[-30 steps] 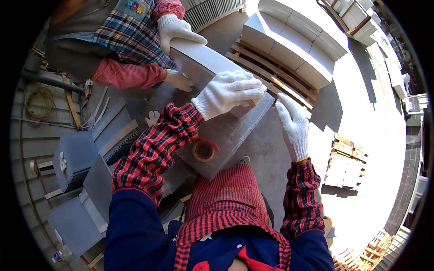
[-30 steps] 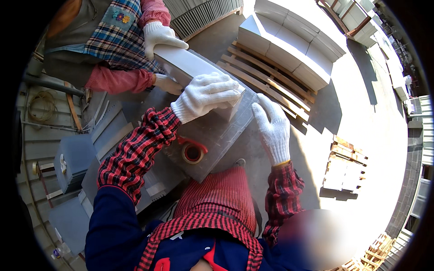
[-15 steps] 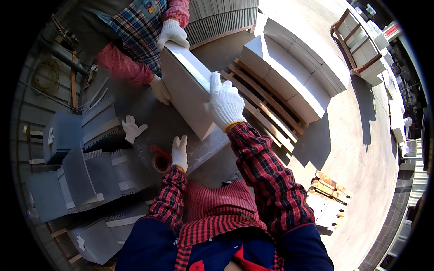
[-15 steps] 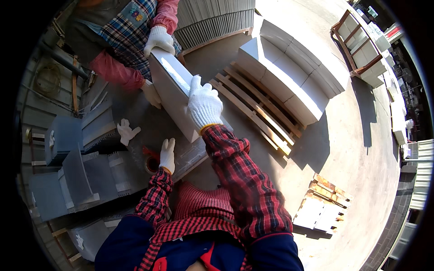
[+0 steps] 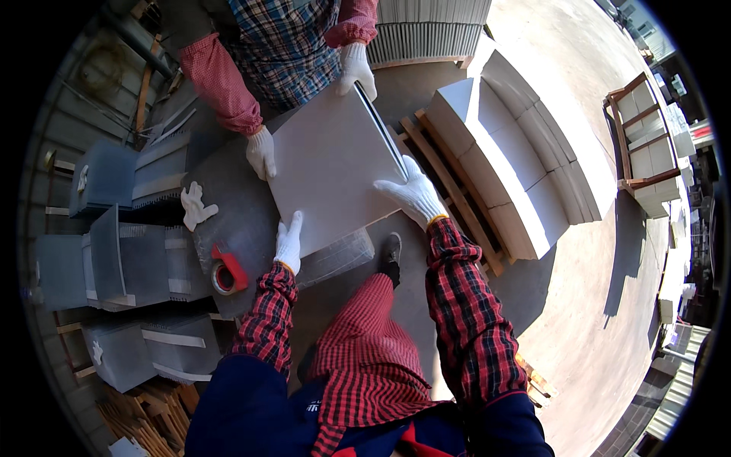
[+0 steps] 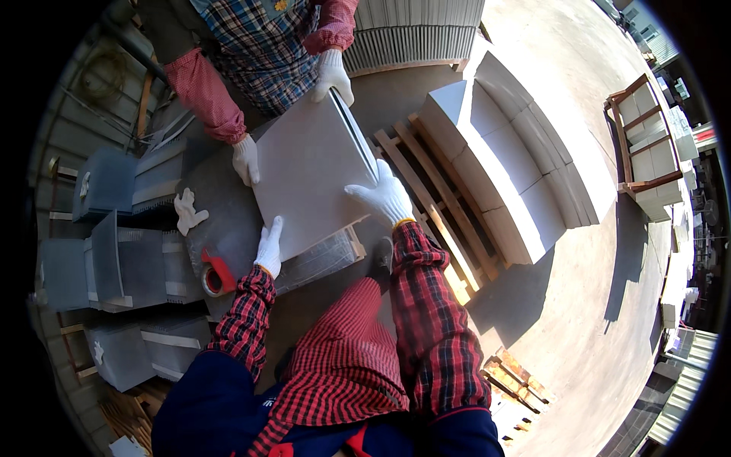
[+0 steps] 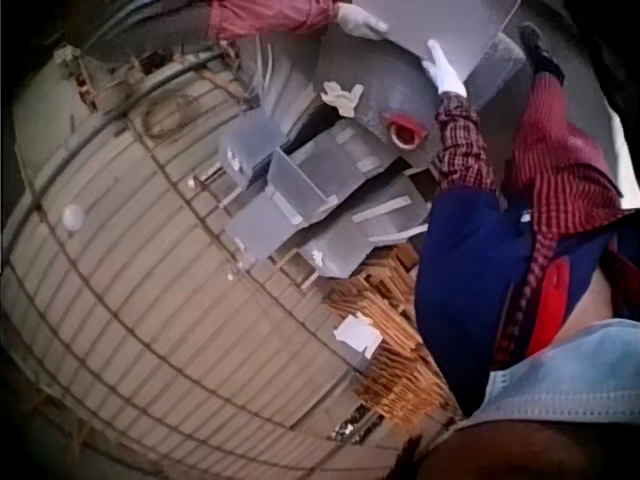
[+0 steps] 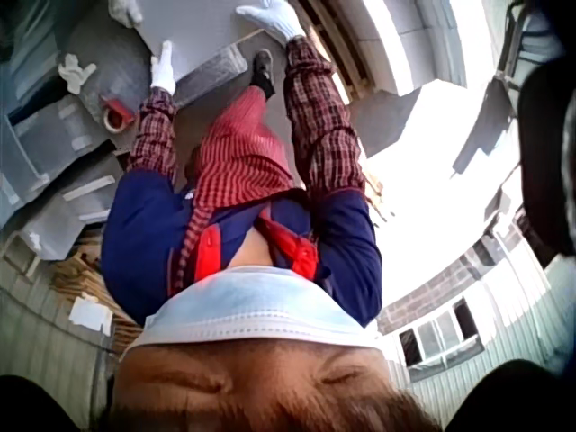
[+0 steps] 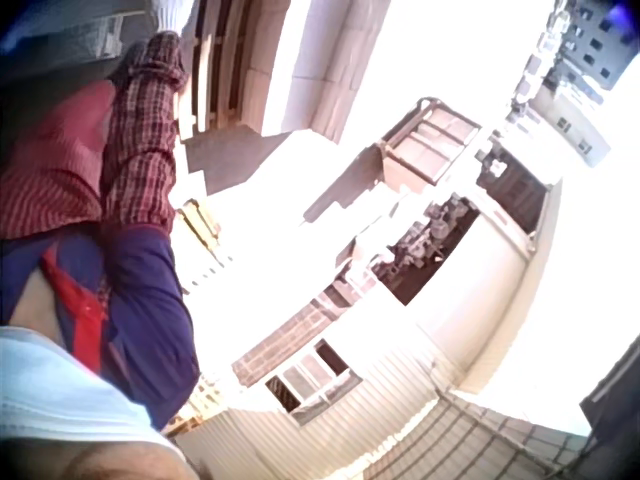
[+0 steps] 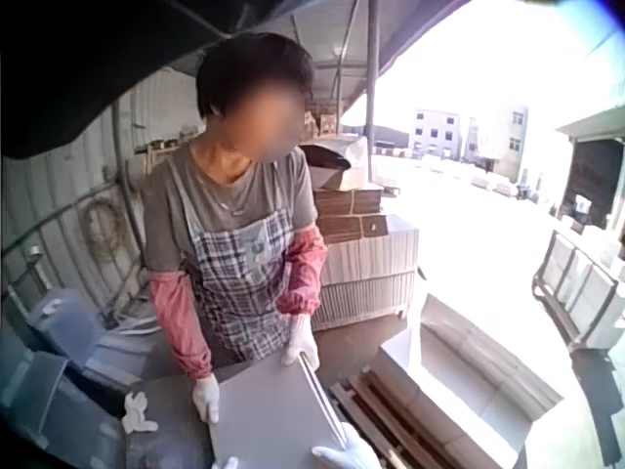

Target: The person repeatedly picks up gray rectangular panels, places them on a workbench, and uses a handheld tape dispenser to apply tape along edges. They stack finished panels on a wooden pallet and continue the cycle with additional panels. A coworker is visible nearby performing similar taping actions.

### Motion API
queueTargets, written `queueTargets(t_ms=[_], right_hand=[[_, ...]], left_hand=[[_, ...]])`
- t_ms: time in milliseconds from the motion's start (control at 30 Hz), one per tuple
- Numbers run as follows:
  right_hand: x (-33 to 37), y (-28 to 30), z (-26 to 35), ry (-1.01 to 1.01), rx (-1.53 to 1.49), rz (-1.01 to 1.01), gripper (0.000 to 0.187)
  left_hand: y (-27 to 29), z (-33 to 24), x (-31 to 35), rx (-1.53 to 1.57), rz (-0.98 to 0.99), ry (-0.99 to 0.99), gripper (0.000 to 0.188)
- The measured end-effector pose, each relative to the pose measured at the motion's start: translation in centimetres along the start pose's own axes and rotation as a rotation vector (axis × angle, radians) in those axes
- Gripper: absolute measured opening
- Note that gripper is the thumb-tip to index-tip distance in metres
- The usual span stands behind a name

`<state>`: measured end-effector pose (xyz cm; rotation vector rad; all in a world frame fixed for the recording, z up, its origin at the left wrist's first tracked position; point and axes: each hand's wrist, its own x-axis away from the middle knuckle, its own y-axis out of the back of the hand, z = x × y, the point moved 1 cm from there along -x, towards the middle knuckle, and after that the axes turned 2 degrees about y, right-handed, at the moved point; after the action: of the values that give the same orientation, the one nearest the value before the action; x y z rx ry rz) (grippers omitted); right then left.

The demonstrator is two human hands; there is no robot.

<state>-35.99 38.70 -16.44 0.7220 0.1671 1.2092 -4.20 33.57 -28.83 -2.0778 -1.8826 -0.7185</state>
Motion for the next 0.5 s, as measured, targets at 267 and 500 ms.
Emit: queueTargets(t_ms=[267, 500], right_hand=[[-2.8, -2.9, -11.9, -0.214, -0.704, 0.237, 0.106], [-4.0, -3.8, -13.7, -0.219, -1.04, 0.396, 0.09]], left_hand=[[1.3, -0.5, 0.2, 0.314, 0.025, 0.181, 0.073], [0.1, -4.4, 1.9, 0.441, 0.141, 0.467, 0.075]])
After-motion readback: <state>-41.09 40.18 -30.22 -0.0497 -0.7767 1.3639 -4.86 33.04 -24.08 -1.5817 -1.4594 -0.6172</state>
